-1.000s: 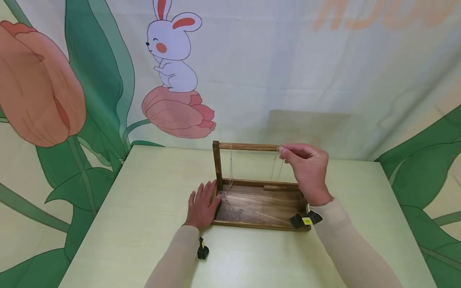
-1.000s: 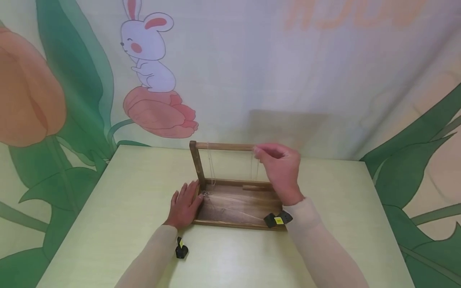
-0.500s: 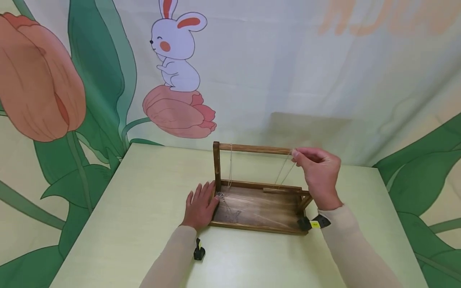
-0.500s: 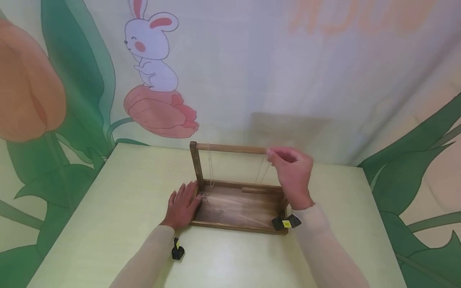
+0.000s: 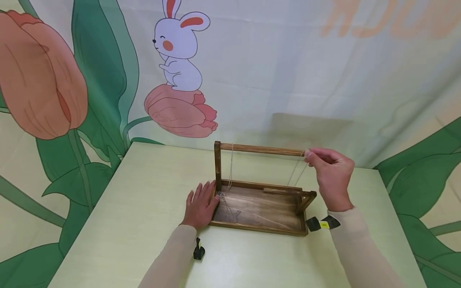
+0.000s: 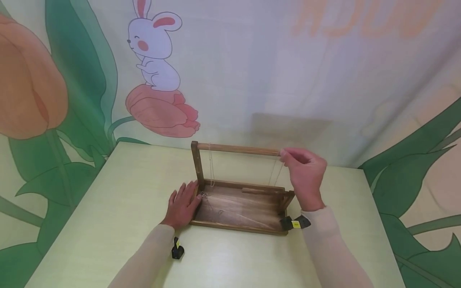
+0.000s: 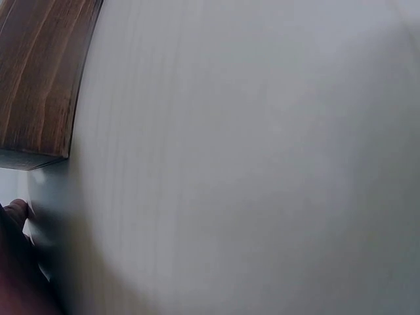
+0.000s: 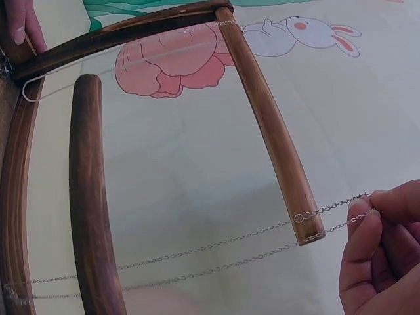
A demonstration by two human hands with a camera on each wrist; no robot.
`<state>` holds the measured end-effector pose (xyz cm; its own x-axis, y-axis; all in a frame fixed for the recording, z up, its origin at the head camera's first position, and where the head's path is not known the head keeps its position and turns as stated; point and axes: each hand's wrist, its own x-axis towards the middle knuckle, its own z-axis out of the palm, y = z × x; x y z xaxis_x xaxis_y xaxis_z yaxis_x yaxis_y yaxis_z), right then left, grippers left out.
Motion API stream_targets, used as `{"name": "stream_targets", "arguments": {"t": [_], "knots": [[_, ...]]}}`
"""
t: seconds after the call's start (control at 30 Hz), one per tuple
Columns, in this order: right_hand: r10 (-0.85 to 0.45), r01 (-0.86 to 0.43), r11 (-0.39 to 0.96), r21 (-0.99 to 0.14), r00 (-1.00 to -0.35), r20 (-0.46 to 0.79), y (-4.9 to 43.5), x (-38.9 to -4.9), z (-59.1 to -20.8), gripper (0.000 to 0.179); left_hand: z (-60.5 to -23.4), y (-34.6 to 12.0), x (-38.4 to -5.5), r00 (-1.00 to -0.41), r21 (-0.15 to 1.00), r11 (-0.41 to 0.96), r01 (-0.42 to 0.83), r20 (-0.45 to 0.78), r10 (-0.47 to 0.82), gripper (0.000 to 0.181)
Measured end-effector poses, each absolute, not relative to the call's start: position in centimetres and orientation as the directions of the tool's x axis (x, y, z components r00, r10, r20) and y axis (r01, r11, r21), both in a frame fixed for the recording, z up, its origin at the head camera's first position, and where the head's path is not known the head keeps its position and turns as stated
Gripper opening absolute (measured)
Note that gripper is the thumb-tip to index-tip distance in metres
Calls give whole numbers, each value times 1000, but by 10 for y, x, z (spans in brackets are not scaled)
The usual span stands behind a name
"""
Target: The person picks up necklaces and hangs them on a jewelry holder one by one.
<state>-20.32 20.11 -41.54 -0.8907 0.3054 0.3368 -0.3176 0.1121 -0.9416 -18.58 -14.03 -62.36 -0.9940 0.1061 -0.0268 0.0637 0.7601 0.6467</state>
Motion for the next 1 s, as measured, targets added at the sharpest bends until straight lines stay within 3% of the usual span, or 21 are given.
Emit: {"name": "stream_targets", "arguments": {"t": [0.57, 1.0], "knots": [[411, -321, -43, -946, -869, 276, 207, -217, -417, 18, -625, -139, -185, -994, 650, 758, 57, -30, 101, 61], [379, -306, -106, -946, -892, 246, 203, -229, -418, 23, -624, -141, -186, -995, 649, 758, 59, -20, 95, 60]]}}
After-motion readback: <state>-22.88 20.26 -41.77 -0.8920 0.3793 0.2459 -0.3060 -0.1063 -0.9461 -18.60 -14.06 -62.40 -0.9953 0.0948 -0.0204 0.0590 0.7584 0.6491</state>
